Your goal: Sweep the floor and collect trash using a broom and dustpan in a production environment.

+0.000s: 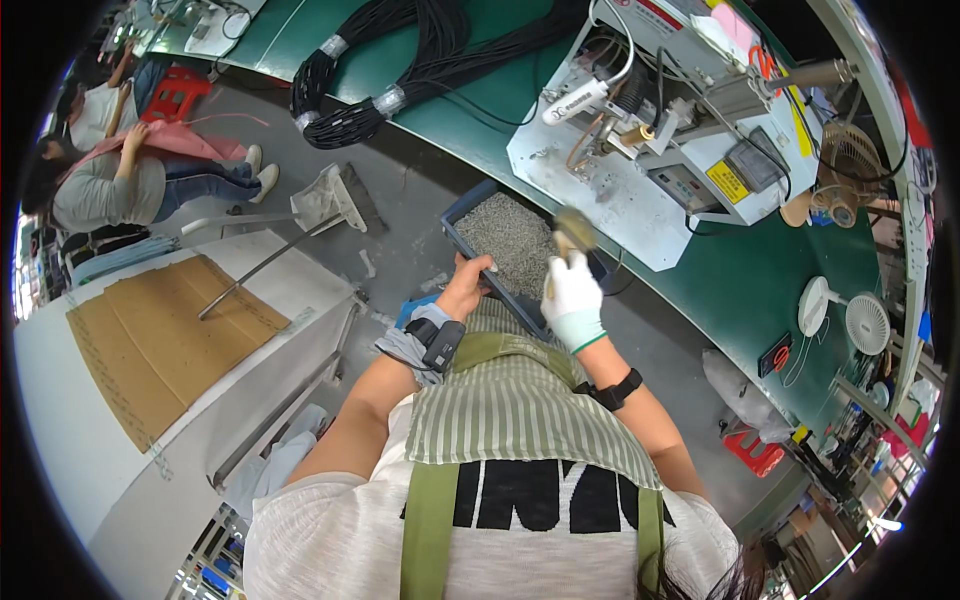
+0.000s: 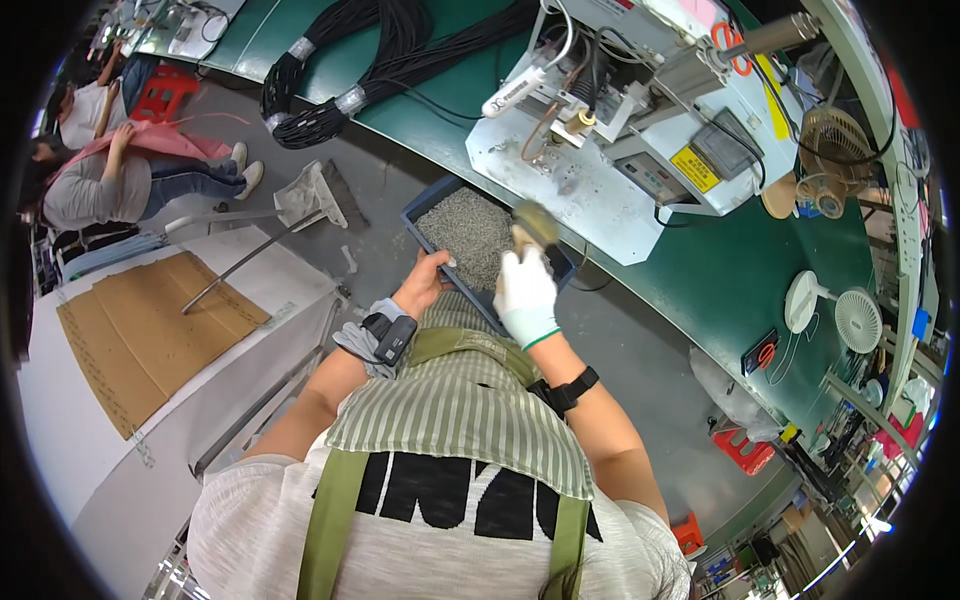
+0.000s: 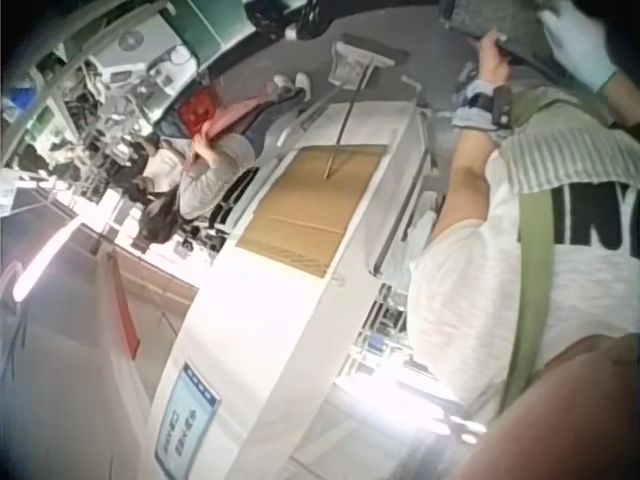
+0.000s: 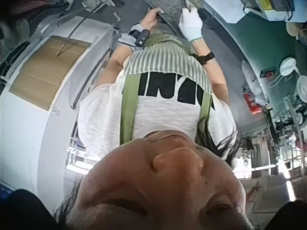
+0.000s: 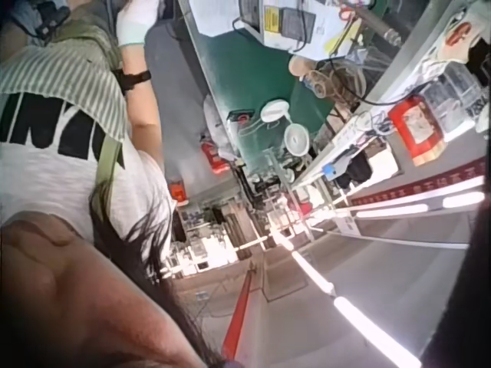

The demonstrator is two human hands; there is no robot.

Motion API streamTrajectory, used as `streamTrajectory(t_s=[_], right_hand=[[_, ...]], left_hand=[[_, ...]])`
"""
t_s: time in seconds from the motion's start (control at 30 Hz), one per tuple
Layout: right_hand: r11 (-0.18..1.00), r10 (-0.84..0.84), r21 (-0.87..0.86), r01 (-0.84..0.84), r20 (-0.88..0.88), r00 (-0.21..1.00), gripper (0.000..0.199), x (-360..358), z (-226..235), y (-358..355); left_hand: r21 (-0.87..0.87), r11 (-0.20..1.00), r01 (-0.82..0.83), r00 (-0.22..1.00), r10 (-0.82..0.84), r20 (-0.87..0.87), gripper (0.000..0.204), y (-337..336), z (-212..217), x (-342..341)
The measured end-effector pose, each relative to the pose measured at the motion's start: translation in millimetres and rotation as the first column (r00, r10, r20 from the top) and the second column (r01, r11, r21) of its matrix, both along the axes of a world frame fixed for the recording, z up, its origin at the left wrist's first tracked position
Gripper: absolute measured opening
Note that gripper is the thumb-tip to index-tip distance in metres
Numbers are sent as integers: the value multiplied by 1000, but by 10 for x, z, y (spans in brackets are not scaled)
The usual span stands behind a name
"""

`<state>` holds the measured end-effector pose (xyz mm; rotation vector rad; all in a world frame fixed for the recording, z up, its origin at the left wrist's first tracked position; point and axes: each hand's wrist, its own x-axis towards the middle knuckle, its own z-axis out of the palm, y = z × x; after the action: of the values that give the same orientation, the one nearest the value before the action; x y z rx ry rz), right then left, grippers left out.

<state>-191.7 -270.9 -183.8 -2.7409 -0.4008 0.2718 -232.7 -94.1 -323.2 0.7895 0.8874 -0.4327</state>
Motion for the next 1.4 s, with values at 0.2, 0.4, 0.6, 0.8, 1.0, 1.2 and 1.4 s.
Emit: streamTrajectory(t_s=[0.2,0.4,0.6,0.8,1.0,1.2,1.4], right_hand=[[995,68,71,-67,0,998,22,38,7,74],[975,181,125,-182,25,983,27,75,119,383],[914,277,263,-309,151,949,25,584,-131,550],[884,328,300,-359,148,933,24,341,-240,-6],[918,261,259,-301,178,949,22,150,26,-420],[964,208,184,-194,-63,976,20,43,-155,-303],[895,232,362,-262,124,965,21,-148,150,-397]], left_hand=[[-2,1000,-1,1000,1,-16,61,-7,-18,-64],[-44,998,-39,999,40,35,59,27,-132,-143],[-40,997,-73,997,73,-8,57,-15,-106,-166],[-17,995,-100,995,100,4,62,-27,-142,-136],[-11,999,-44,999,44,5,69,-86,-140,-88],[-10,1000,20,998,-20,67,68,-65,-452,-15],[-104,992,-70,993,79,87,56,0,-318,-239]])
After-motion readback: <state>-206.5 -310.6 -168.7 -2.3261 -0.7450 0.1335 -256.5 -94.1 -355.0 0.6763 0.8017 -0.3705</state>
